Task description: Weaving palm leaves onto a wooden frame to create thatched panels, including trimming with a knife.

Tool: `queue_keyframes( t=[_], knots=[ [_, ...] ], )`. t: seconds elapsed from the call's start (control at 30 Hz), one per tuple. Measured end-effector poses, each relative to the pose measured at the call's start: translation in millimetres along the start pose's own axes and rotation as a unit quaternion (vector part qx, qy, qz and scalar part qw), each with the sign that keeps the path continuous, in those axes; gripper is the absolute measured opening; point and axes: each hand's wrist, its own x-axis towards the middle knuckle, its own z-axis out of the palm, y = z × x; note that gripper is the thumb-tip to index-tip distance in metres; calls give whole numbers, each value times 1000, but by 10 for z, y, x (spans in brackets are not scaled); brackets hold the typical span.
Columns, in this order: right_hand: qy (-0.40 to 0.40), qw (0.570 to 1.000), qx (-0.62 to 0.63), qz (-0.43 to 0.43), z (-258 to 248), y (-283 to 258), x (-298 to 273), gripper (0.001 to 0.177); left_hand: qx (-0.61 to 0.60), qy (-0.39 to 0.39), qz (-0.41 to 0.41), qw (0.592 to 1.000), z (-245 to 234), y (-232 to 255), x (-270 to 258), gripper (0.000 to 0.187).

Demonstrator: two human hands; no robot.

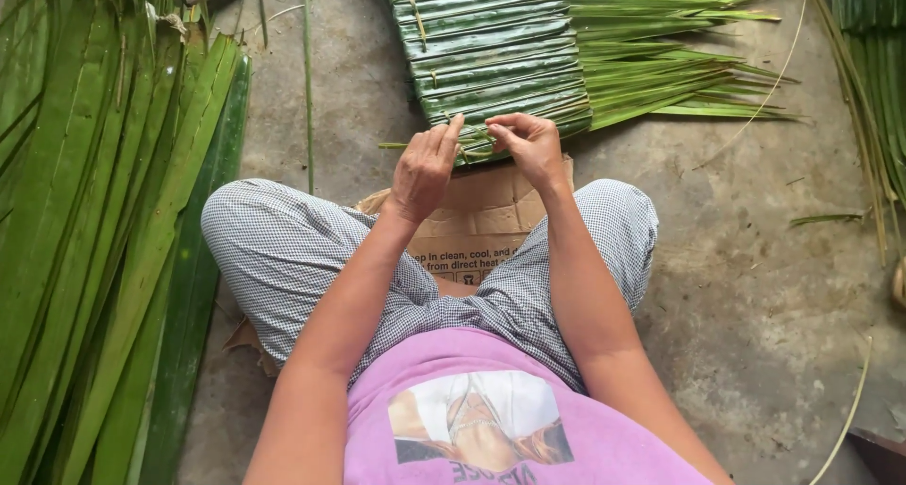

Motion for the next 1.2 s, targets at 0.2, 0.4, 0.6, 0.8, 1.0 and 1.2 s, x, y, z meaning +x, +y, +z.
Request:
queue_keyframes(
  t=[0.2,0.4,0.6,0.8,1.0,1.2],
  knots=[
    [-78,997,0,-18,67,124,59,19,58,29,-5,998,125,93,164,36],
    [-47,999,-9,13,-82,44,138,8,-12,2,-18,1000,132,132,325,38],
    [100,945,179,255,-488,430,310,15,-125,-33,-94,987,291,-12,536,25],
    [252,738,532,329,-1001,919,476,15,-111,-239,-97,960,665,169,762,35],
    [205,716,654,132,-814,342,343,8,39,-165,-38,985,786,371,1060,12],
    [89,900,401,142,-529,-407,83,36,-50,-146,-156,976,1022,-239,948,9]
  ],
)
